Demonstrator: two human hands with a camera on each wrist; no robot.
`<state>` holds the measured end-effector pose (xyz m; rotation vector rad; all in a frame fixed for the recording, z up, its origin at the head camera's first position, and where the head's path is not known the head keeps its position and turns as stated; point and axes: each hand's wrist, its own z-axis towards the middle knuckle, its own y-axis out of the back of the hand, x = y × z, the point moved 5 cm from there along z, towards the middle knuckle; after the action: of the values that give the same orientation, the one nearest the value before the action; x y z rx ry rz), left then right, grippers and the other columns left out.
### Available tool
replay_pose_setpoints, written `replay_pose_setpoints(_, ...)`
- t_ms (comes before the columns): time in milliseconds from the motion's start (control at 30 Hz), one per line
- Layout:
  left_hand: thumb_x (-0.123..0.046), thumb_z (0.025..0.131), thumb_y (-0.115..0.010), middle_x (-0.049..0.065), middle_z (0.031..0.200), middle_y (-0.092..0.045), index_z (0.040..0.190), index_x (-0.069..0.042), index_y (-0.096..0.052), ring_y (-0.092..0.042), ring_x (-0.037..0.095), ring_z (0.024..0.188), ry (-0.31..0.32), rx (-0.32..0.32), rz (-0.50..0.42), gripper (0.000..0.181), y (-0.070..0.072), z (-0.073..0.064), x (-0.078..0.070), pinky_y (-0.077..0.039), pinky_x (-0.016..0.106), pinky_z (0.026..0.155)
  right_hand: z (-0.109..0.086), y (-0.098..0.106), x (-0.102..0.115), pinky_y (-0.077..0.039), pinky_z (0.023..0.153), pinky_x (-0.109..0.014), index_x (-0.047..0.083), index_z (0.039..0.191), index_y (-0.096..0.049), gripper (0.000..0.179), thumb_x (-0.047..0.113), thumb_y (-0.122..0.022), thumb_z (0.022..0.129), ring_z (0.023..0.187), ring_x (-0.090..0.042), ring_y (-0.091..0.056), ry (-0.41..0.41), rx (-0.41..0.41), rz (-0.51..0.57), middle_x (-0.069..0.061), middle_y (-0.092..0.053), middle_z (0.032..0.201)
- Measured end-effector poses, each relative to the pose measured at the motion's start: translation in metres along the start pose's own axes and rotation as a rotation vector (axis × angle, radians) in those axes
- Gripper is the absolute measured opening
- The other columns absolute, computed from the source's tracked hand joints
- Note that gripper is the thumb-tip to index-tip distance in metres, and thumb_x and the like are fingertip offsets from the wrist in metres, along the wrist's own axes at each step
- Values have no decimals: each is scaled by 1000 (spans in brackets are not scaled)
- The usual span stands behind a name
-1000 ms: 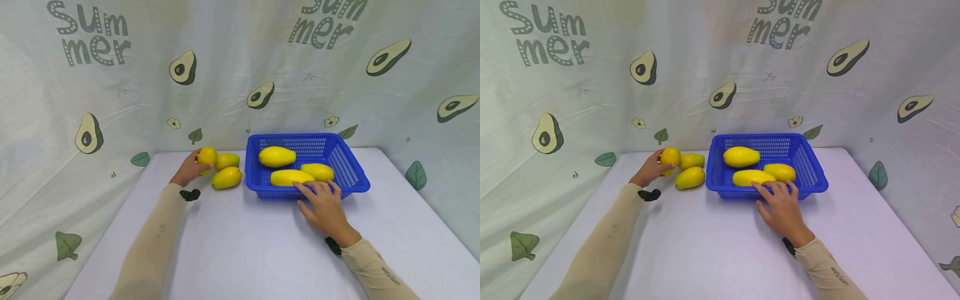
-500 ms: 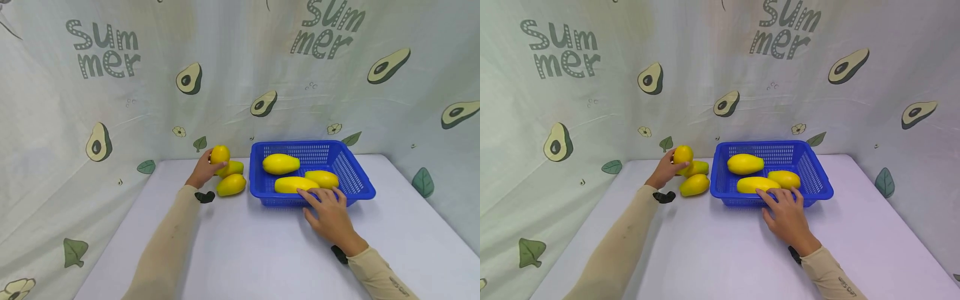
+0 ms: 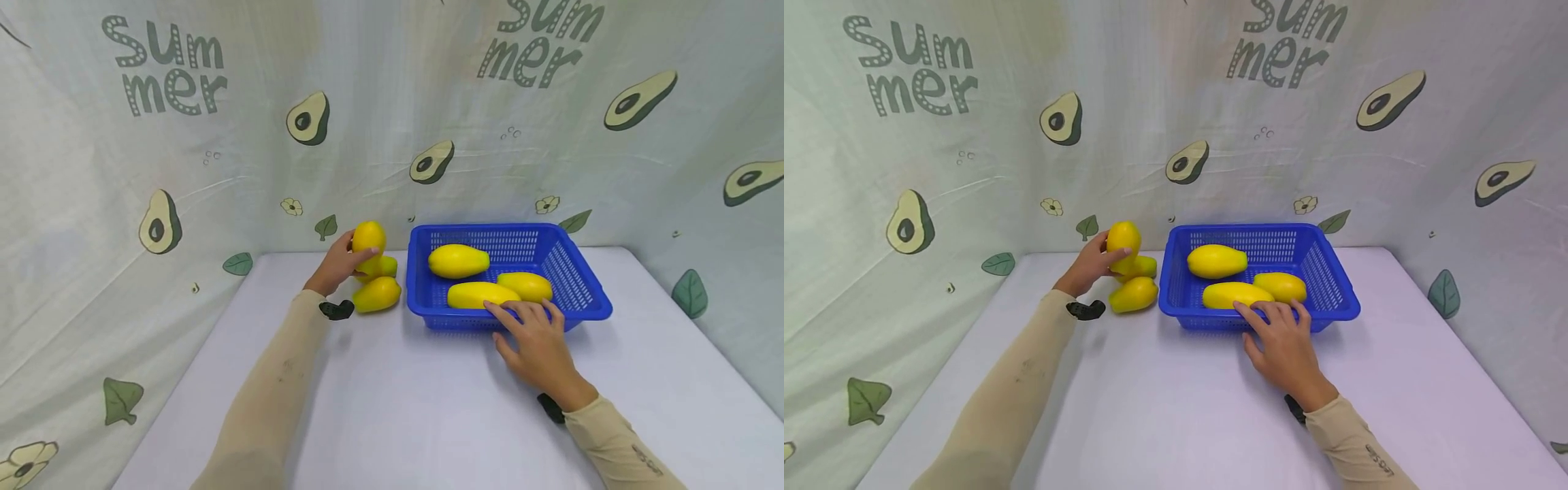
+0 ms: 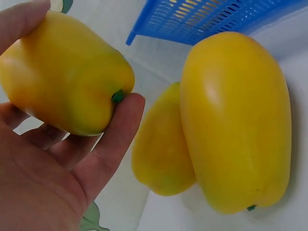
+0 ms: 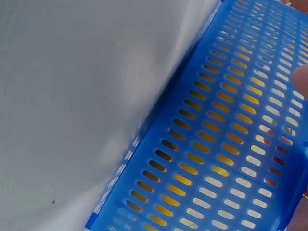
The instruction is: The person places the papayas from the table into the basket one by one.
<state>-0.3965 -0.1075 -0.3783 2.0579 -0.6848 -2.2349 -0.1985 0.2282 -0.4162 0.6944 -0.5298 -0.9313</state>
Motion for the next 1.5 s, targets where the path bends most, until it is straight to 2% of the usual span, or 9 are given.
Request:
replay_pose_setpoints(167, -51, 88, -74, 9, 137, -50, 154, -17, -33, -56, 31, 116, -6, 43, -6, 85, -5, 3, -10, -58, 42, 85, 1, 1, 2, -22, 102, -70, 21, 139, -61, 62, 17, -76, 79, 111, -41, -51, -4, 1, -7, -14, -61, 117)
replay_pose_setpoints(400, -48, 89, -73, 10, 132, -53, 152, -18, -37, -58, 32, 113, -26, 30, -55, 78, -14, 3, -21, -58, 42, 84, 0, -3, 3, -22, 102, -70, 21, 140, -60, 61, 20, -76, 81, 111, -40, -51, -12, 26, -3, -13, -60, 118)
replay_pose_setpoints(567, -51, 89, -72, 11, 130, -54, 150, -16, -40, -59, 32, 111, -61, 54, -78, 77, -24, 8, -32, -58, 43, 83, 1, -2, -1, -20, 104, -69, 21, 141, -59, 59, 23, -72, 83, 113, -40, -49, -34, 40, -17, -14, -58, 120)
replay_pose_setpoints(800, -55, 87, -73, 7, 128, -56, 149, -19, -40, -60, 29, 109, -60, 69, -56, 79, -34, 12, -43, -59, 41, 82, 1, 0, -1, -21, 103, -70, 21, 141, -59, 60, 23, -72, 82, 112, -41, -50, -28, 39, -24, -14, -59, 119)
replay_pose_setpoints(1133, -56, 86, -72, 5, 129, -56, 150, -20, -41, -62, 28, 106, -91, 97, -16, 80, -48, 14, -61, -59, 40, 80, 3, -1, -1, -21, 104, -70, 22, 142, -58, 62, 21, -74, 82, 112, -41, -51, -16, 33, -28, -14, -59, 119)
replay_pose_setpoints(1367, -52, 88, -72, 5, 129, -56, 150, -20, -40, -62, 27, 107, -117, 149, -48, 77, -61, 12, -70, -59, 41, 80, 2, 0, 2, -23, 102, -70, 22, 141, -59, 63, 20, -76, 80, 112, -41, -51, -12, 27, -24, -14, -60, 119)
replay_pose_setpoints(1500, -55, 86, -73, 4, 130, -55, 152, -21, -38, -61, 26, 109, -103, 188, -11, 82, -70, 14, -72, -58, 40, 81, 1, 0, 2, -22, 103, -69, 22, 141, -59, 62, 21, -75, 81, 112, -41, -50, -20, 33, -25, -14, -59, 119)
